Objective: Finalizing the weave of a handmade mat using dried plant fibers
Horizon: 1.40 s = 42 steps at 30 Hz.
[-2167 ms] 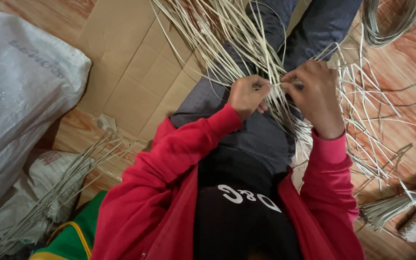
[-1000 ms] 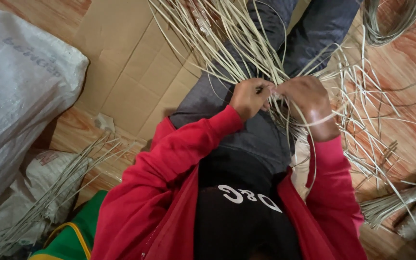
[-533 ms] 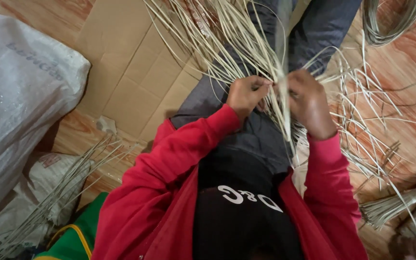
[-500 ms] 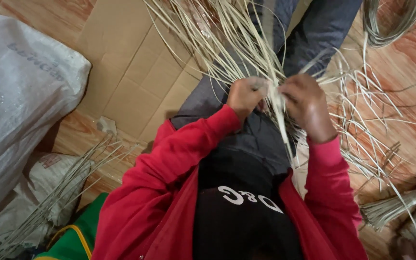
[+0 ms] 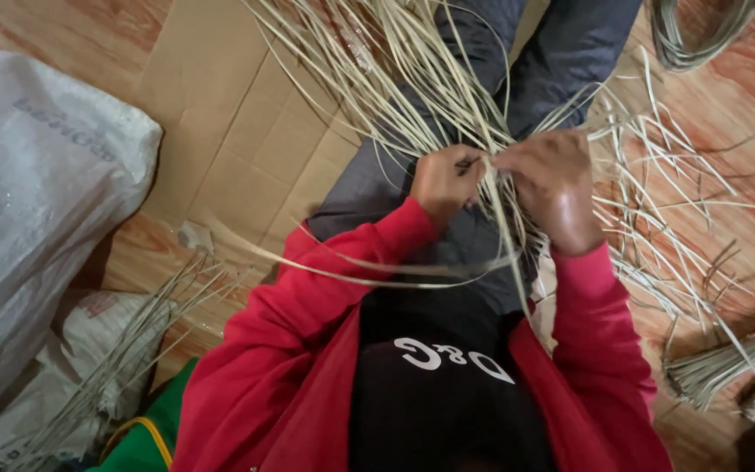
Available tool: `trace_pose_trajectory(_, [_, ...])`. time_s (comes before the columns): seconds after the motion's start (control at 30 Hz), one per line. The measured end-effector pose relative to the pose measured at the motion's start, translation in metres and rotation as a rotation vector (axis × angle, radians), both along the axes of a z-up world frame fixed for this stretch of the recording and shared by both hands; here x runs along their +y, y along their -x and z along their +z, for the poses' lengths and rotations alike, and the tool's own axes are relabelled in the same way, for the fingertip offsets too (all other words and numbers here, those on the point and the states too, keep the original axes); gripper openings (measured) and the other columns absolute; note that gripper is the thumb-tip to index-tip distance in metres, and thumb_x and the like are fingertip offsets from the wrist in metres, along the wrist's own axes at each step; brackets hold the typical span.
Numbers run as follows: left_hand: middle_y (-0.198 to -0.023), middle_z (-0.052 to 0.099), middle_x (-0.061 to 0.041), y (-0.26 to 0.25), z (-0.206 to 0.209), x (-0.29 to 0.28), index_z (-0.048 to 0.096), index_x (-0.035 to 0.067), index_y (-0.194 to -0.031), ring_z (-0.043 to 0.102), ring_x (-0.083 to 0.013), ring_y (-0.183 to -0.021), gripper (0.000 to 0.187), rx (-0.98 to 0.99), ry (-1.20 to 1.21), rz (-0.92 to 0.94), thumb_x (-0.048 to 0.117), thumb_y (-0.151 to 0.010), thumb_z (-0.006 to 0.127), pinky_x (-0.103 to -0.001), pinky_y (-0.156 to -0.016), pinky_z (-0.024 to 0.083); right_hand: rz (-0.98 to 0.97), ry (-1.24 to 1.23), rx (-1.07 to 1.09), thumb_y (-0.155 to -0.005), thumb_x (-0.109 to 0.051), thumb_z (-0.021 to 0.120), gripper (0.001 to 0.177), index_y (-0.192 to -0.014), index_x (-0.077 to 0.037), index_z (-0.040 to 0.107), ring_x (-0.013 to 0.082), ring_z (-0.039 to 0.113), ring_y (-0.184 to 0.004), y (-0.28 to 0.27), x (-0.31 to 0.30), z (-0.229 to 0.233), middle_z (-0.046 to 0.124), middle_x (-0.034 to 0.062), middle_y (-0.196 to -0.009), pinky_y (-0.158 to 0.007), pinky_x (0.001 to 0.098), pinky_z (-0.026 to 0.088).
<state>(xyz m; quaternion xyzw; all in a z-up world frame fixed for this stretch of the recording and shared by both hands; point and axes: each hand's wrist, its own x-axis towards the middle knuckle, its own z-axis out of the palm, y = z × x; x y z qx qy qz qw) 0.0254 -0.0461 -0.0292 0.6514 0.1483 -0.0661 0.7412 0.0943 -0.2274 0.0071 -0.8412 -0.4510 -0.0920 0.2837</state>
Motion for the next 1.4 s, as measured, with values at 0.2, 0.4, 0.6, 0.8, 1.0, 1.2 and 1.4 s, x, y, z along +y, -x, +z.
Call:
trace_pose_trajectory(0.2, [-0.06, 0.07, -0.016, 0.001, 0.021, 0.005, 0.072, -0.009, -0.106, 0.068, -0.0189, -0.043, 0.019, -0.162, -0.136, -0.005, 0.004, -0.099, 0.06, -0.028, -0.04, 0.057, -0.12, -0.077, -0.016, -0.097, -0.011, 0.088, 0.008, -0.096, -0.016, 0.081, 0.0299, 0.063, -0.084, -0.015, 0.01, 0.001, 0.074, 0.0034, -0.09, -0.085, 0.0424, 0.046])
trace_pose_trajectory(0.4, [-0.073, 0.073, -0.025, 0.002, -0.002, 0.001, 0.073, -0.005, -0.109, 0.07, -0.0322, -0.045, 0.017, -0.191, -0.127, 0.013, 0.007, -0.097, 0.068, -0.037, -0.039, 0.055, -0.189, 0.272, -0.024, -0.092, -0.025, 0.087, 0.014, -0.095, -0.018, 0.076, 0.0346, 0.057, -0.1, 0.007, 0.0, 0.017, 0.065, 0.0064, -0.101, -0.089, 0.0517, 0.042])
trace_pose_trajectory(0.6, [-0.064, 0.07, -0.021, 0.005, -0.007, -0.003, 0.073, -0.005, -0.109, 0.067, -0.0241, -0.041, 0.019, -0.062, -0.023, 0.072, 0.008, -0.099, 0.063, -0.032, -0.036, 0.053, -0.206, 0.137, -0.073, -0.09, -0.009, 0.08, 0.011, -0.097, -0.016, 0.073, 0.03, 0.06, -0.078, 0.049, 0.014, 0.016, 0.06, 0.0052, -0.081, -0.078, 0.0441, 0.047])
trace_pose_trajectory(0.8, [-0.042, 0.06, -0.016, 0.005, -0.011, -0.001, 0.075, -0.002, -0.105, 0.061, -0.0246, -0.031, 0.019, -0.008, 0.045, 0.05, 0.015, -0.097, 0.069, -0.029, -0.029, 0.047, -0.318, 0.053, 0.045, -0.095, -0.003, 0.075, 0.007, -0.1, -0.007, 0.075, 0.0346, 0.064, -0.073, 0.067, 0.028, 0.031, 0.061, 0.0114, -0.079, -0.069, 0.0433, 0.052])
trace_pose_trajectory(1.0, [-0.074, 0.072, -0.025, 0.009, -0.012, 0.003, 0.073, -0.002, -0.106, 0.073, -0.0434, -0.068, 0.022, -0.295, -0.306, 0.082, 0.017, -0.095, 0.077, -0.047, -0.056, 0.057, -0.349, -0.044, 0.114, -0.095, -0.004, 0.077, 0.004, -0.099, -0.005, 0.076, 0.0376, 0.066, -0.08, 0.068, 0.028, 0.028, 0.066, 0.0139, -0.087, -0.075, 0.0451, 0.053])
trace_pose_trajectory(1.2, [-0.091, 0.079, -0.014, -0.002, -0.025, 0.017, 0.077, 0.016, -0.104, 0.076, -0.036, -0.086, 0.017, -0.174, -0.421, -0.119, 0.026, -0.091, 0.077, -0.046, -0.076, 0.062, -0.362, -0.324, 0.539, -0.082, -0.022, 0.092, 0.035, -0.1, -0.01, 0.064, 0.0428, 0.067, -0.091, 0.072, 0.025, -0.004, 0.06, 0.0138, -0.093, -0.085, 0.0495, 0.053])
trace_pose_trajectory(1.4, [-0.082, 0.066, -0.009, -0.07, 0.057, 0.091, 0.07, 0.013, -0.101, 0.064, -0.0188, -0.041, 0.015, 0.147, -0.169, 0.009, 0.025, -0.099, 0.063, -0.03, -0.036, 0.056, -0.296, -0.278, 0.567, -0.091, -0.011, 0.077, 0.01, -0.096, -0.01, 0.068, 0.0426, 0.065, -0.078, 0.073, 0.019, -0.003, 0.062, 0.0159, -0.084, -0.074, 0.05, 0.052])
